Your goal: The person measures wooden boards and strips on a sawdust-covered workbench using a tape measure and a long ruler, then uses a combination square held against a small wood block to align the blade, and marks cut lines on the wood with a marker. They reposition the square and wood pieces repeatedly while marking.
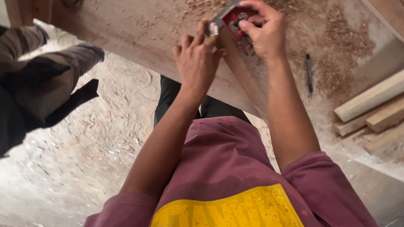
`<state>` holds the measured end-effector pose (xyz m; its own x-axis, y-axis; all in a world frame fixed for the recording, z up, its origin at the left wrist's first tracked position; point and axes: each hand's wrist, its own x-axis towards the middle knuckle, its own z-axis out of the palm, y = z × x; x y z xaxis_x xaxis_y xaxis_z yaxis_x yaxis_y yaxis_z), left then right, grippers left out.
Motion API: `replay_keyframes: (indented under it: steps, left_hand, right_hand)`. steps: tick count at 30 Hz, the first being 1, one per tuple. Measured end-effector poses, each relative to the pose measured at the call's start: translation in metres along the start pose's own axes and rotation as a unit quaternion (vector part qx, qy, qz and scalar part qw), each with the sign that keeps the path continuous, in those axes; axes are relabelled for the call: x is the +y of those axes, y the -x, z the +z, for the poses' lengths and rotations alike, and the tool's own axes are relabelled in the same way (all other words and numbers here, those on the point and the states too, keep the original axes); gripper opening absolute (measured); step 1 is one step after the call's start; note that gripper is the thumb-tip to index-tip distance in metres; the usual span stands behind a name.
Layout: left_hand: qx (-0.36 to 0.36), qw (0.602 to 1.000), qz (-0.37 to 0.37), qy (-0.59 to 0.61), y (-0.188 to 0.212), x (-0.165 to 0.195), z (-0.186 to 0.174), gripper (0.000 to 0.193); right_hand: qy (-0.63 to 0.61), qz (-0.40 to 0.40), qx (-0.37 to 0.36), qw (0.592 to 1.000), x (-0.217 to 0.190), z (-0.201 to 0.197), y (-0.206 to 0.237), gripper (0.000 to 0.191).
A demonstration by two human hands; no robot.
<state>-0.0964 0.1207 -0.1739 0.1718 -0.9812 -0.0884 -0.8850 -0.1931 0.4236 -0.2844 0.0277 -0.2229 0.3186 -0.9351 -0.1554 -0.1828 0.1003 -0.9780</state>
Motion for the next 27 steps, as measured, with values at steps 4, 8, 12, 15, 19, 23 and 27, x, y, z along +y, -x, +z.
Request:
replay_keyframes:
  steps: [4, 8, 12, 15, 19, 23, 27]
  left_hand:
    - [-0.019, 1.000, 0.002, -0.005, -0.002, 0.003, -0.004, 0.049]
    - [-0.035, 0.999, -0.012, -0.014, -0.006, 0.006, -0.005, 0.052]
    - [-0.021, 1.000, -0.004, -0.015, -0.006, 0.008, -0.006, 0.050]
    - [-0.026, 1.000, -0.005, 0.000, -0.007, 0.007, -0.009, 0.049]
    - [-0.030, 1.000, -0.008, 0.002, -0.011, 0.008, -0.012, 0.049]
    - [-0.030, 0.999, -0.012, 0.009, -0.012, 0.009, -0.014, 0.048]
    - [-0.027, 0.999, -0.014, 0.013, -0.014, 0.009, -0.015, 0.048]
  right_hand:
    - [-0.004, 0.001, 0.006, 1.000, -0.003, -0.001, -0.001, 0.035]
    - [0.019, -0.030, 0.006, 0.999, -0.002, -0.003, -0.004, 0.037]
    - [0.059, -0.002, 0.019, 0.998, 0.001, -0.001, -0.005, 0.038]
    - [0.017, -0.029, 0.019, 0.999, 0.001, 0.003, -0.005, 0.038]
    - [0.016, 0.021, 0.024, 0.999, -0.004, 0.005, -0.005, 0.037]
    - [0.043, 0.012, 0.024, 0.999, -0.008, 0.007, -0.004, 0.036]
    - [0.039, 0.006, 0.018, 0.999, -0.009, 0.007, -0.006, 0.035]
